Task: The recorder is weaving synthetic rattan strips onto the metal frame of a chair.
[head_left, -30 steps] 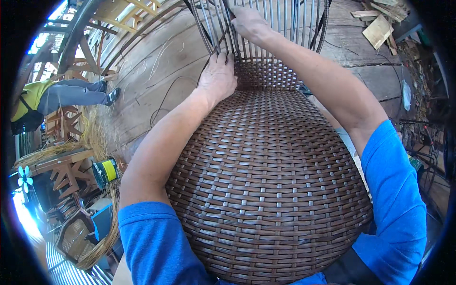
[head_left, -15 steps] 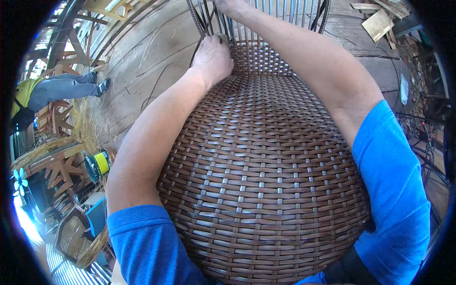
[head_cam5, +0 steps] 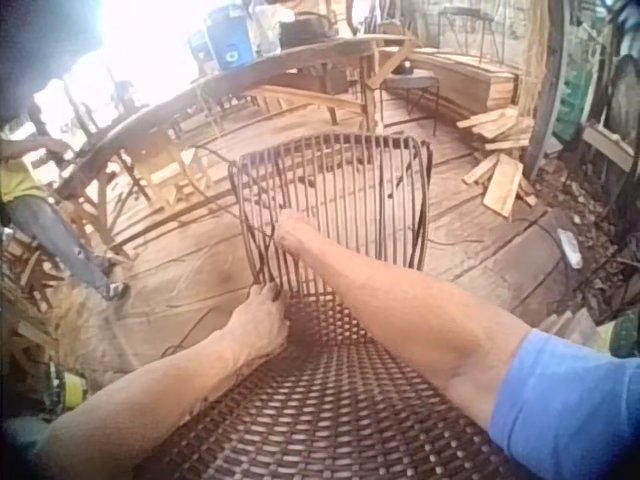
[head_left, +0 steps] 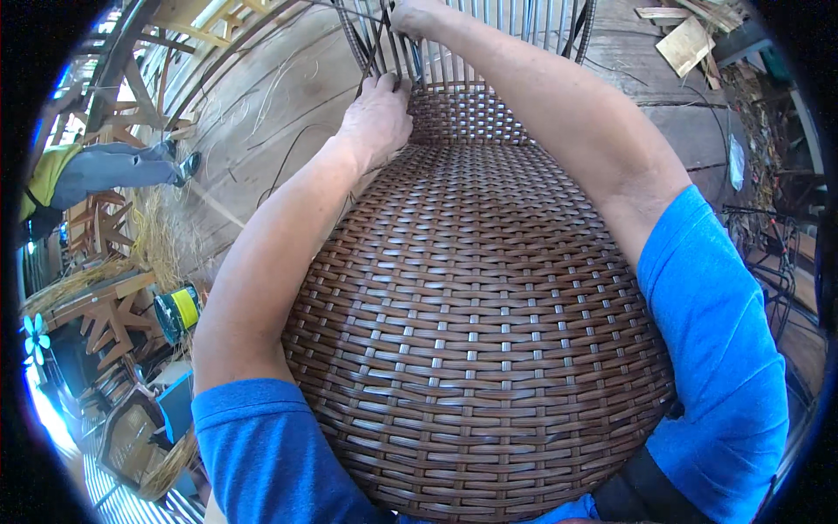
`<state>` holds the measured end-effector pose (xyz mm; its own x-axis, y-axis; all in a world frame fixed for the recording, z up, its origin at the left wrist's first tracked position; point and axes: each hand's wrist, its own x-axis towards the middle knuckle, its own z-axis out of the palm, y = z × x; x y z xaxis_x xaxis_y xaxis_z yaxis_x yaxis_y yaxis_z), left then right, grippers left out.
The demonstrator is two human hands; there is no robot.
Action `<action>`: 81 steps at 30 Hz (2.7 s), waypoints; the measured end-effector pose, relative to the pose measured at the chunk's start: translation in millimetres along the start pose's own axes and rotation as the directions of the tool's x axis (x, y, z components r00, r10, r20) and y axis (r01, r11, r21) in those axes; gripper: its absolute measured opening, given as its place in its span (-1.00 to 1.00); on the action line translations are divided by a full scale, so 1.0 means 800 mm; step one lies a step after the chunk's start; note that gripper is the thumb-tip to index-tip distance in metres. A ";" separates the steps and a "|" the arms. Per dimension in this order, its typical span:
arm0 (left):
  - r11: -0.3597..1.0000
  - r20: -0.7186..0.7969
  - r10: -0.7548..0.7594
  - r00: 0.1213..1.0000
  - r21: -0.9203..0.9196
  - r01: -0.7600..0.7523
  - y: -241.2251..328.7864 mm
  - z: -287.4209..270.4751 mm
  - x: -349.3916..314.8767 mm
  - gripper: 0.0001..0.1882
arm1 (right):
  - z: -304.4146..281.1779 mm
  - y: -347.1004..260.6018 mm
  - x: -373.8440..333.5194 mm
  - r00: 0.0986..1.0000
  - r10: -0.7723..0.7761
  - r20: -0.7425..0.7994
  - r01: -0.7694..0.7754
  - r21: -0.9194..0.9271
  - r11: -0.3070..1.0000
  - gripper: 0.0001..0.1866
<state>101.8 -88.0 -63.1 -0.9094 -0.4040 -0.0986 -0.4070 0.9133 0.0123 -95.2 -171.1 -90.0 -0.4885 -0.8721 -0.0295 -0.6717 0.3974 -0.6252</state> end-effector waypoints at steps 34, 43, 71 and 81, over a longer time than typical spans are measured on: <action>0.987 -0.111 0.156 0.982 0.058 -0.150 0.071 -0.011 0.073 -0.47 | -0.057 0.172 0.027 0.797 -0.593 0.115 0.280 -0.940 0.195 -0.82; 0.998 0.071 -0.052 0.996 -0.017 0.053 0.065 -0.016 0.054 -0.46 | -0.047 0.049 -0.062 0.894 -0.116 -0.432 0.176 0.100 0.979 -0.80; 0.996 0.003 -0.025 1.000 0.085 0.025 0.090 0.004 0.076 -0.59 | -0.099 0.062 -0.097 0.848 -0.107 -0.519 0.285 0.276 0.918 -0.82; 0.996 -0.011 0.083 0.996 0.032 -0.083 0.109 0.006 0.083 -0.40 | -0.140 0.113 -0.043 0.863 -0.255 0.437 0.504 -0.786 0.359 -0.82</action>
<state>6.7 -34.9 -73.6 -0.9411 -0.3269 -0.0867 -0.3271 0.9449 -0.0116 -201.5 -72.8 -57.9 -0.0069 -0.9783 -0.2070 -0.9248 -0.0725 0.3735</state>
